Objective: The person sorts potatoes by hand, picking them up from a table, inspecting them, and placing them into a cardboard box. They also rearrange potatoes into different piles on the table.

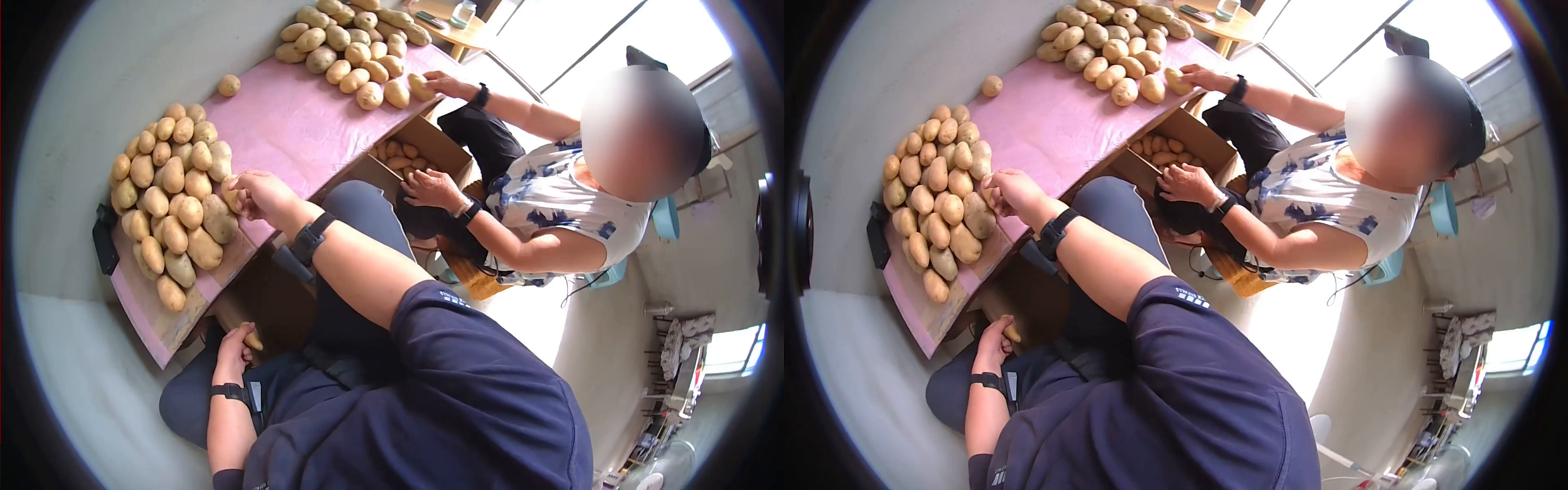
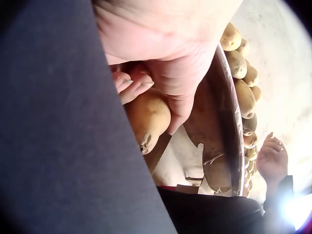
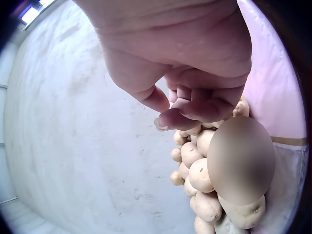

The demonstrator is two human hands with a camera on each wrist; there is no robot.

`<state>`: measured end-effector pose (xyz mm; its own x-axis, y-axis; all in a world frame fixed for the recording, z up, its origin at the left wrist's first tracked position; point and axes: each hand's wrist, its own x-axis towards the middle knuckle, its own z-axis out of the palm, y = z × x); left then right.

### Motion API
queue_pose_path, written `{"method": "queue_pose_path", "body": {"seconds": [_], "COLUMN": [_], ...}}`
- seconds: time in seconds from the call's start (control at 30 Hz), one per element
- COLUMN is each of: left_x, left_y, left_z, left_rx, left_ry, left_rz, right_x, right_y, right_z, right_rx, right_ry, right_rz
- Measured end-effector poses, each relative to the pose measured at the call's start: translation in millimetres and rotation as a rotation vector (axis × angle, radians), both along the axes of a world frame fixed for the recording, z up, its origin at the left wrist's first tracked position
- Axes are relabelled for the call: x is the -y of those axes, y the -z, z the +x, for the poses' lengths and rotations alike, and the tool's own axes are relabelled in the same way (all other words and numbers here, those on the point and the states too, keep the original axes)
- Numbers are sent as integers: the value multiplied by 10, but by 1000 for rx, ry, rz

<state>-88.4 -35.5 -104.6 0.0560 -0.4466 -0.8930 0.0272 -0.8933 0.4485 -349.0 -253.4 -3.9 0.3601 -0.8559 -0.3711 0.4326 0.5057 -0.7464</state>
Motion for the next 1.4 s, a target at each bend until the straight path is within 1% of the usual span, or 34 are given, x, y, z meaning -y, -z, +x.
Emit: {"method": "queue_pose_path", "body": {"seconds": [0.13,0.2,0.23,0.3,0.43,0.5,0.53,0.6,0.73,0.8,0.83,0.9,0.93,1.0,1.03,1.1,1.13,1.2,1.23,1.3,1.33,1.37,1.4], "left_x": [-62,-62,-55,-28,30,62,43,44,14,21,35,72,62,55,74,115,104,92,103,111,86,68,49], "left_y": [102,161,199,221,417,526,568,529,513,500,532,611,657,676,717,765,791,527,484,483,649,729,808], "left_z": [-50,-90,-94,-86,-3,65,115,99,2,-35,8,94,118,117,137,173,190,26,-24,-39,0,37,30], "left_rx": [4,-18,-26,27,5,-113,-111,-127,-139,-61,-60,-93,-91,-125,-124,-249,-249,-334,-326,-380,-350,-351,-304], "left_ry": [127,32,58,9,-11,0,3,121,143,148,151,71,71,-22,-21,-28,-31,-157,-180,-97,-82,-105,-113], "left_rz": [4,2,-6,68,91,149,151,79,91,-10,-6,2,4,-12,-12,163,163,255,247,271,188,82,-93], "right_x": [25,39,39,24,32,35,42,83,103,117,118,122,124,135,143,145,149,145,150,119,125,129,142], "right_y": [43,28,37,-10,7,59,82,106,153,144,143,161,166,184,188,180,179,187,173,116,156,204,156], "right_z": [-21,-40,-41,-50,-55,-64,-60,-63,-46,-43,-38,-26,-21,-2,8,19,15,59,44,6,28,41,7], "right_rx": [-19,-18,-17,-13,-25,-32,-45,-60,-64,-70,-64,-58,-70,-80,-86,-92,-101,-95,-103,-128,-134,-108,-112], "right_ry": [49,62,76,100,68,51,44,37,53,56,62,66,59,53,49,44,46,26,31,30,44,80,52], "right_rz": [23,31,32,26,-1,-2,-13,-30,-31,-27,-32,-35,-46,-55,-59,-62,-56,-50,-36,-18,-30,7,38]}}
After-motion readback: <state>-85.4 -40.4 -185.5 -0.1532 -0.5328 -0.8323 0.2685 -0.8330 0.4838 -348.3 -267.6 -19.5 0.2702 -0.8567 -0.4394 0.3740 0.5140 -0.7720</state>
